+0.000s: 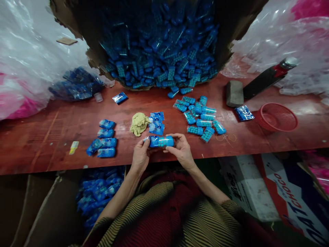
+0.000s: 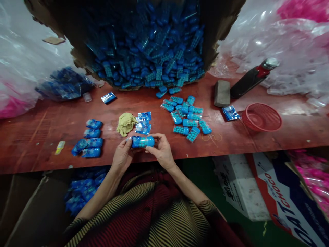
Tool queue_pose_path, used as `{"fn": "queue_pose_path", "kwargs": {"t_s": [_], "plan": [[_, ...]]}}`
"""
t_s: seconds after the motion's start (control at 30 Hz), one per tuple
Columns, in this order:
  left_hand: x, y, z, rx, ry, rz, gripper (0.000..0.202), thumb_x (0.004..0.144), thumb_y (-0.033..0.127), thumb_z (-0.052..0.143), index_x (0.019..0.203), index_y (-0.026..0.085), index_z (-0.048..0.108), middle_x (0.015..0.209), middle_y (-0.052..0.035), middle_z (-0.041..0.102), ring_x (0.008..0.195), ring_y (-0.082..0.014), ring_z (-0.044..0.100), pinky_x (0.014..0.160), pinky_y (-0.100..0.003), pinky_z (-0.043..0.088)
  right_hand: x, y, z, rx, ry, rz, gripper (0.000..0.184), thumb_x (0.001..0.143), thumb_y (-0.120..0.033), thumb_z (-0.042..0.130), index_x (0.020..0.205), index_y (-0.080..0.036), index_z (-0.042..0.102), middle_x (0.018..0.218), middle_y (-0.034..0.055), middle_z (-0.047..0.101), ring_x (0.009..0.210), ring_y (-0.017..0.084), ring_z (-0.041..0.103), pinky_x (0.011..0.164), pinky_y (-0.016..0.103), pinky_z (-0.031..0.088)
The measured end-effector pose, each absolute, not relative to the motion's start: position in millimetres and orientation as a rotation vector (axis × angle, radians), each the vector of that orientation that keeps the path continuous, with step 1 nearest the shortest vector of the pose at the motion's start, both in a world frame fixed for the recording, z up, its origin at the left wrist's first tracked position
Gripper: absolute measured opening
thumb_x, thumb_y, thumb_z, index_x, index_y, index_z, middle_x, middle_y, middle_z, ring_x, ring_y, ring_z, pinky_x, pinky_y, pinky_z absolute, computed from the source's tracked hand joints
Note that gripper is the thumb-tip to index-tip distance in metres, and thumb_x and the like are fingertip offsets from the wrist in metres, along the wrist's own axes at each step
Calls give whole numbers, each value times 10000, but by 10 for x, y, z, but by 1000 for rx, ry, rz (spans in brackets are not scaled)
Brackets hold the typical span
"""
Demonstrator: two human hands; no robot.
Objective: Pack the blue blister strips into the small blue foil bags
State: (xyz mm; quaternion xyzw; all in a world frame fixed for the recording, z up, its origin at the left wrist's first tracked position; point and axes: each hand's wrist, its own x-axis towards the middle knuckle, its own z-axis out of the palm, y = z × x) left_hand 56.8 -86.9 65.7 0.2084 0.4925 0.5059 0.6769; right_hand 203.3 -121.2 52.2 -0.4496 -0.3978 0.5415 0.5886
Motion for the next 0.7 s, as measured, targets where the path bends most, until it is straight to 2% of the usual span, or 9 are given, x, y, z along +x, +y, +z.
{"fn": "queue_pose_path", "kwargs": {"t_s": [0.17,0.3,0.4,0.53,0.7], "plan": [[606,-823,685,408,1094,1074,322,610,297,783,815,155,579,678,29,664,567,-99,625,578,-232,549,1973,-1249,422,-1139,-996,1028,363,712,-206,681,1019,-250,491,1170,53,563,1063,186,561,890,348,506],[610,-802,679,403,1069,1067,326,589,263,798,807,144,586,669,26,668,572,-98,623,579,-228,549,1971,-1283,436,-1116,-910,1089,374,715,-202,677,1019,-257,466,1127,42,567,990,181,588,800,342,543],[589,-787,676,385,1071,1089,326,589,269,800,804,145,588,689,15,686,581,-115,642,557,-221,544,2009,-1303,476,-1135,-998,931,328,755,-178,648,1025,-259,480,1171,54,542,1083,184,549,889,353,496],[520,-754,665,323,1076,1084,267,661,275,755,837,155,594,717,-5,703,610,-149,672,541,-232,547,2081,-1300,538,-1186,-973,775,326,761,-182,645,1025,-259,471,1171,66,528,1074,188,548,886,363,492],[489,-768,620,240,1034,1005,183,746,291,679,854,161,610,720,-20,701,633,-156,679,508,-221,543,2103,-1288,628,-1148,-898,907,361,735,-186,660,1028,-256,462,1147,60,537,1030,179,565,851,349,514]]}}
